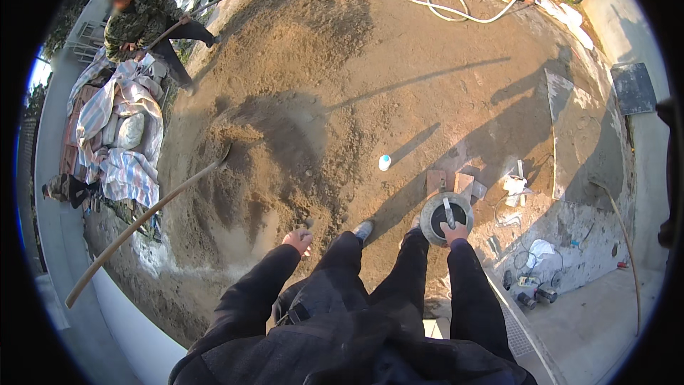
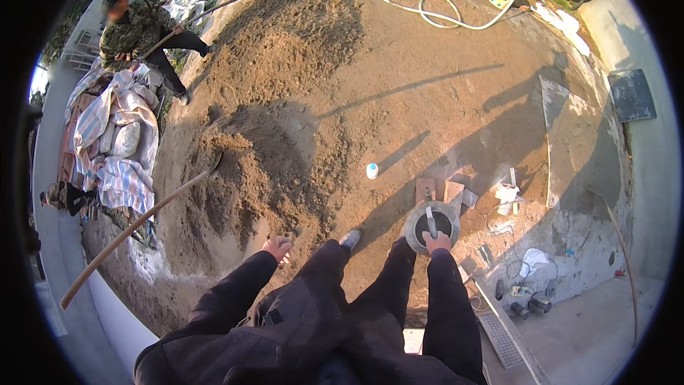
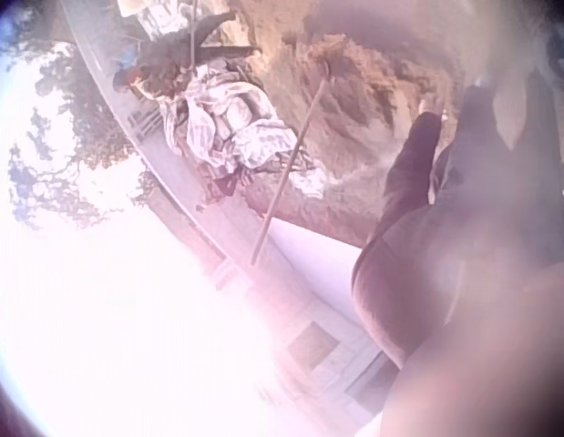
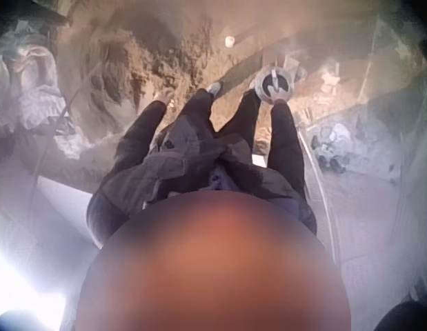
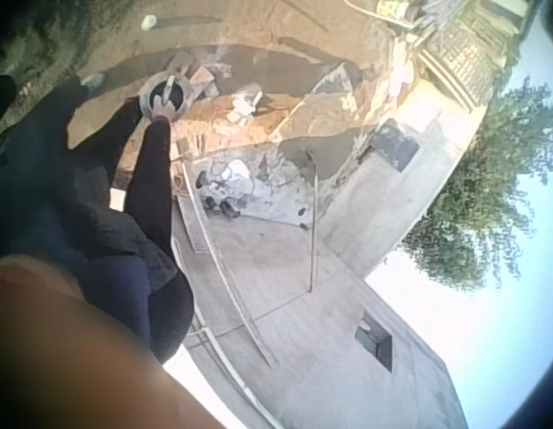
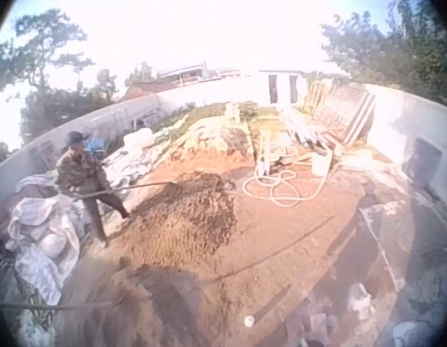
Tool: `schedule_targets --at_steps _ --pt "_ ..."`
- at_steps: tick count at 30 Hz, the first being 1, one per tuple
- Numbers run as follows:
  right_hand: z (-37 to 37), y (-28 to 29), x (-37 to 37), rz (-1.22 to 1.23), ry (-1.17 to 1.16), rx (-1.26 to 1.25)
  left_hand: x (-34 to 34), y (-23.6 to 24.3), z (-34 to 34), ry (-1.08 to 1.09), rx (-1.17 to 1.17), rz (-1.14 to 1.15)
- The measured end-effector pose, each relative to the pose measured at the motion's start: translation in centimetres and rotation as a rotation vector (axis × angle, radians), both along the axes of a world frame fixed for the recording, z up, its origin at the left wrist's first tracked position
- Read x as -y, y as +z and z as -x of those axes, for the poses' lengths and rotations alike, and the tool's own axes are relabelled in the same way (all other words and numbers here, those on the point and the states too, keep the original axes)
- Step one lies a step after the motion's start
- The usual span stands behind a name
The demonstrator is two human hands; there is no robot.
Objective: The person places white tiles onto a prepared sand bed, tapping each tile with a rubber mallet to level it. They use a notched trowel to spread sand and a string line to align the tiles. The person also pours water from a bottle into a bucket.
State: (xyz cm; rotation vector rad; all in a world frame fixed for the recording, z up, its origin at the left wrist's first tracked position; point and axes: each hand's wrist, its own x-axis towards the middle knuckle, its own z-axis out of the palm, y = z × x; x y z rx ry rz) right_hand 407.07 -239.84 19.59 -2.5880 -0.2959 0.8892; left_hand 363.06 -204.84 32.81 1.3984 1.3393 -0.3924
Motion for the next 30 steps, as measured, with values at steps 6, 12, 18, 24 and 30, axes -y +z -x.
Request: schedule_targets --at_steps 6,12,18,24,30 --pt "-14.5 -6.4 -13.0 0.025 0.296 0.080 4.3 -7.9 -5.6 -0.073 0.042 -0.108" --pt "-24.6 -16.4 -24.0 -0.107 0.449 0.180 1.5 -27.2 -15.8 -0.379 0.073 -0.379" --pt "-27.6 -24.5 -30.2 -0.232 0.413 0.128 -4.1 -44.1 -27.0 -0.563 0.089 -0.409" --pt "-29.2 -27.4 -30.3 -0.242 0.357 0.145 -6.6 -55.2 -32.1 -0.479 0.322 -0.545" --pt "-26.2 -25.2 -28.3 -0.384 0.647 0.641 -8.6 -59.2 -36.9 -0.350 0.540 -0.523"
